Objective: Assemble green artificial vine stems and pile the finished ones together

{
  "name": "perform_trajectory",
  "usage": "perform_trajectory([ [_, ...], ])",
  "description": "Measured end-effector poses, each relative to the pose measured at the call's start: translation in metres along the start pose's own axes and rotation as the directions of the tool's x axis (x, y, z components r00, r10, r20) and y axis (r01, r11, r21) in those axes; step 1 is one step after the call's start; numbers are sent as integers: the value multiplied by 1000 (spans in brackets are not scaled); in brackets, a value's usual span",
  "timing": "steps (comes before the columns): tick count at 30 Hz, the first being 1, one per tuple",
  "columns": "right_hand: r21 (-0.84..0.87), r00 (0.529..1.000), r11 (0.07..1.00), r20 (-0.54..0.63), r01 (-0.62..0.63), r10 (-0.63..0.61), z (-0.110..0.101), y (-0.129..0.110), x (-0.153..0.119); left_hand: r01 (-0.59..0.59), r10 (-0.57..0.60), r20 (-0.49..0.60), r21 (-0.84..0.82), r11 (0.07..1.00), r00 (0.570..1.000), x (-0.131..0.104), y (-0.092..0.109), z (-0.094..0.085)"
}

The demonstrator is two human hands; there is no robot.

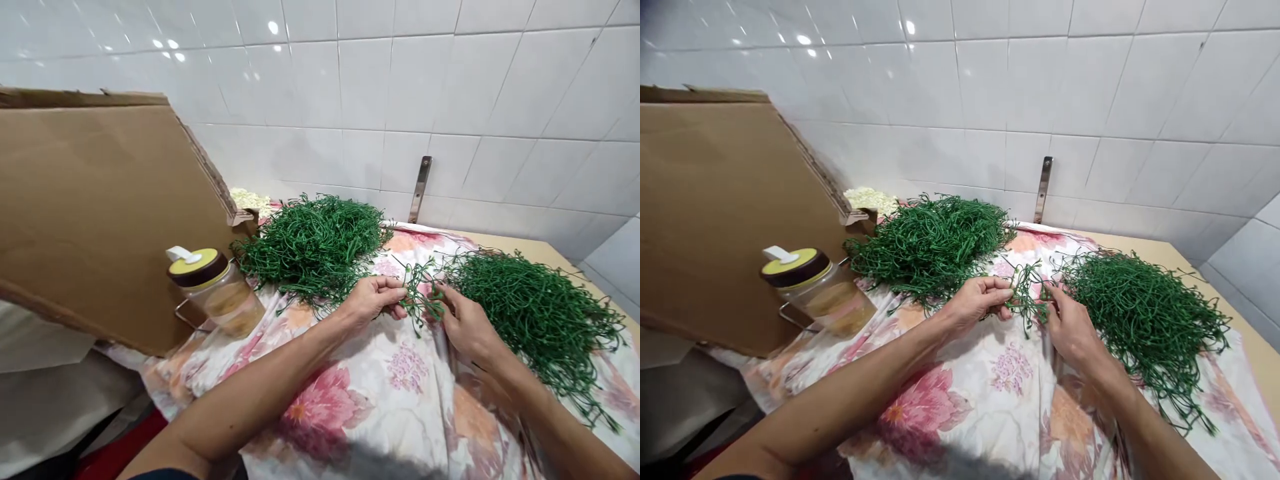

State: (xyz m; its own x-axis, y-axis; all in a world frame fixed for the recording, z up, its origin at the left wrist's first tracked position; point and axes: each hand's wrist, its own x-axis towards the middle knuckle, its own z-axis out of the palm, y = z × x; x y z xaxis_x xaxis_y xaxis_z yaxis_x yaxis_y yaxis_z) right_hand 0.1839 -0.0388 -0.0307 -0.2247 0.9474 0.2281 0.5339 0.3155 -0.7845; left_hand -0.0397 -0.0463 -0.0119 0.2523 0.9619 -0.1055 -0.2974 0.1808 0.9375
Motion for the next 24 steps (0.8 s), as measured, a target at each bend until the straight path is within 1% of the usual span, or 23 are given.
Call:
perform_trajectory([
  [2,-162,994,984,-67,76,-88,-4,-4,-1,1,-1,-33,0,1000,999,2,-1,-1],
  [4,-236,974,961,-133,147,-181,-7,-9,-1,8,-8,-61,-10,1000,998,3,0,-1],
  [6,-273,931,935,-218,228,-291,-12,-16,-2,15,-18,-86,-30,999,996,3,0,-2],
  [8,-292,872,904,-290,312,-394,-16,-24,-4,20,-24,-84,-46,999,996,3,1,-2],
  [10,-293,822,872,-314,392,-475,-18,-33,-8,25,-27,-53,-43,999,998,3,0,-2],
  [12,-291,787,827,-271,481,-554,-17,-40,-11,31,-31,-13,-17,999,999,3,-3,-2],
  [15,-307,759,743,-92,595,-645,-10,-42,-12,24,-26,38,51,998,999,3,-8,-1],
  [17,-341,751,703,16,625,-660,-5,-37,-10,7,-12,61,76,997,998,3,-10,-1],
  [19,-389,767,693,57,607,-639,-2,-31,-7,3,-6,64,59,998,998,2,-11,0],
  [22,-439,816,720,59,538,-574,-3,-25,-5,38,-38,76,-2,999,996,-1,-7,3],
  [24,-440,826,730,50,523,-562,-6,-24,-5,69,-65,104,-33,997,992,-3,-3,5],
])
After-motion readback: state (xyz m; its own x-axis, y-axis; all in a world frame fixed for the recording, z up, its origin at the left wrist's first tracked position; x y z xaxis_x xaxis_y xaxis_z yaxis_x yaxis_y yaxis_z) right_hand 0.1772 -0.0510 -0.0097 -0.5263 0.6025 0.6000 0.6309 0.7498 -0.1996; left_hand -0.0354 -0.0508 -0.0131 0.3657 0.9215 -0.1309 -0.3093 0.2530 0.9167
